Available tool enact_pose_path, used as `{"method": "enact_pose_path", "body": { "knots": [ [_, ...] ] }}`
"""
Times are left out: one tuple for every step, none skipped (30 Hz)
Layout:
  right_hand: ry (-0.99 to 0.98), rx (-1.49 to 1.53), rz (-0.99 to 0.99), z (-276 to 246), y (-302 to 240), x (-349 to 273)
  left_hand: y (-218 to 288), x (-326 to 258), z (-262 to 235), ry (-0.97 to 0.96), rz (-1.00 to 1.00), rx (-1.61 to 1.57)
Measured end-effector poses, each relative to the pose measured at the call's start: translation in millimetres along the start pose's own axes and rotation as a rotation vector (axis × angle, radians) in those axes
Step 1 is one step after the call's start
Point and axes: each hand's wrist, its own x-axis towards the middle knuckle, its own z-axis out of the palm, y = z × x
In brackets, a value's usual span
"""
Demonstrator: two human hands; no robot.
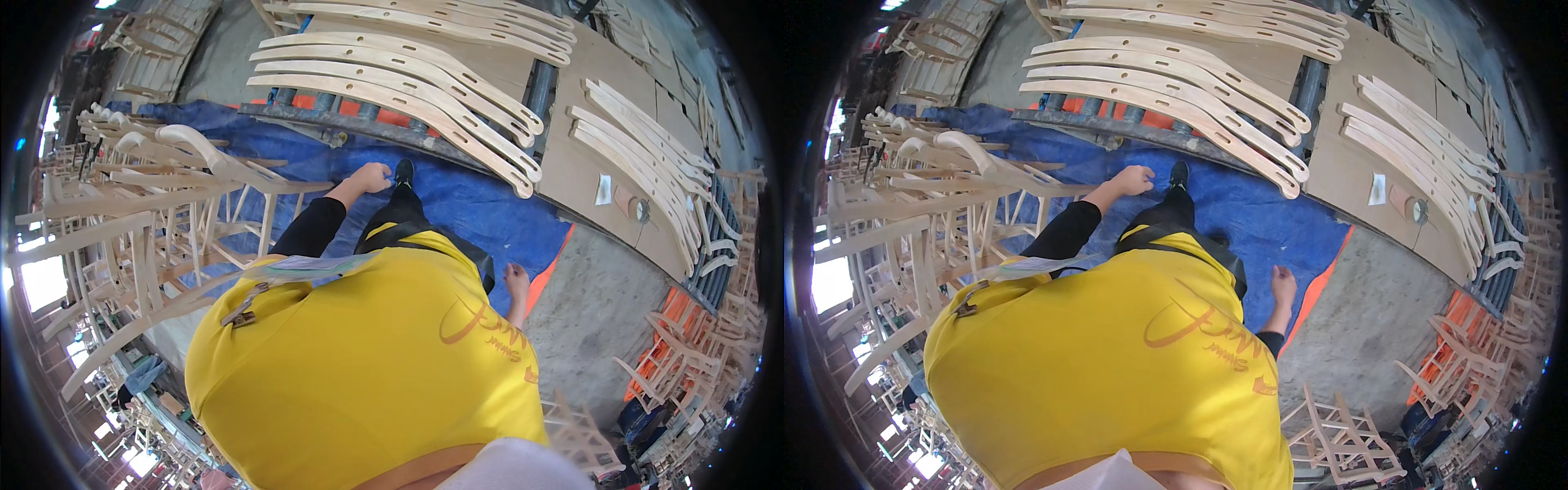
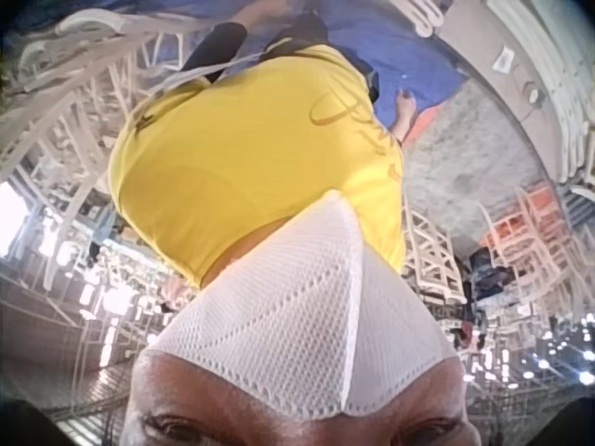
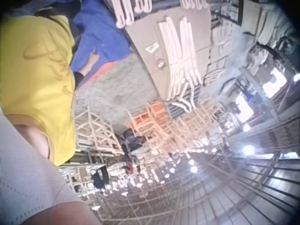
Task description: The person arranges curved wooden chair parts on a workbench, then uses a small brush to apply glue from a container into the slots and holes of each part. The person handles the parts one at a time, dipping the brush repeatedly and placing each treated piece back on the bench.
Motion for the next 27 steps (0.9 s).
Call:
{"method": "enact_pose_path", "body": {
  "knots": [
    [-0.009, 0.032, 0.005, 15, -9, 7, -7, 0, 2, 0.028, 0.005, -0.020],
    [-0.044, -0.011, -0.014, 15, -42, 4, -13, -2, 4, 0.054, -0.020, -0.060],
    [-0.080, -0.057, -0.029, 6, -89, -6, -17, -7, 6, 0.074, -0.044, -0.103],
    [-0.113, 0.061, 0.002, 8, -112, -7, -19, -8, 5, 0.093, -0.058, -0.144],
    [-0.146, 0.181, 0.032, 11, -128, -3, -22, -9, 3, 0.115, -0.068, -0.188],
    [-0.189, 0.303, 0.068, 16, -137, 6, -27, -10, 1, 0.136, -0.078, -0.233],
    [-0.231, 0.427, 0.104, 22, -145, 15, -32, -11, -1, 0.155, -0.089, -0.278],
    [-0.234, 0.609, 0.190, 24, -156, 21, -39, -11, -5, 0.204, -0.085, -0.292],
    [-0.232, 0.794, 0.277, 23, -168, 26, -46, -9, -10, 0.251, -0.079, -0.304],
    [-0.224, 0.982, 0.362, 23, -174, 31, -51, -6, -18, 0.297, -0.069, -0.315],
    [-0.205, 1.126, 0.391, 20, -179, 37, -56, -3, -27, 0.359, -0.063, -0.328],
    [-0.183, 1.269, 0.416, 14, -178, 45, -60, 0, -39, 0.422, -0.059, -0.343],
    [-0.163, 1.414, 0.438, 10, -181, 51, -64, 3, -55, 0.454, -0.063, -0.313],
    [-0.125, 1.504, 0.449, 9, -183, 56, -79, 13, -63, 0.516, -0.055, -0.345],
    [-0.084, 1.593, 0.459, 7, -187, 60, -89, 19, -79, 0.530, -0.073, -0.293],
    [-0.044, 1.681, 0.471, 5, -193, 64, -101, 27, -95, 0.561, -0.090, -0.246],
    [-0.054, 1.719, 0.464, 4, -201, 66, -116, 33, -109, 0.590, -0.112, -0.199],
    [-0.061, 1.757, 0.462, 3, -211, 68, -132, 38, -125, 0.638, -0.091, -0.091],
    [-0.062, 1.794, 0.466, 3, -219, 69, -145, 44, -139, 0.678, -0.066, 0.017],
    [-0.096, 1.821, 0.428, 3, -223, 72, -154, 53, -151, 0.680, -0.108, 0.050],
    [-0.082, 1.837, 0.418, 5, -227, 72, -151, 61, -164, 0.663, -0.143, 0.099],
    [-0.041, 1.855, 0.384, 6, -223, 71, -130, 73, -181, 0.571, -0.216, 0.100],
    [-0.023, 1.836, 0.389, 11, -232, 72, -140, 80, -193, 0.569, -0.186, 0.156],
    [-0.006, 1.847, 0.399, 12, -241, 70, -143, 86, -200, 0.528, -0.172, 0.195],
    [0.021, 1.878, 0.403, 15, -246, 69, -143, 93, -207, 0.490, -0.154, 0.232],
    [0.006, 1.894, 0.407, 19, -256, 70, -153, 95, -212, 0.469, -0.155, 0.264],
    [0.022, 1.896, 0.411, 24, -263, 71, -161, 100, -214, 0.414, -0.183, 0.332]
  ]
}}
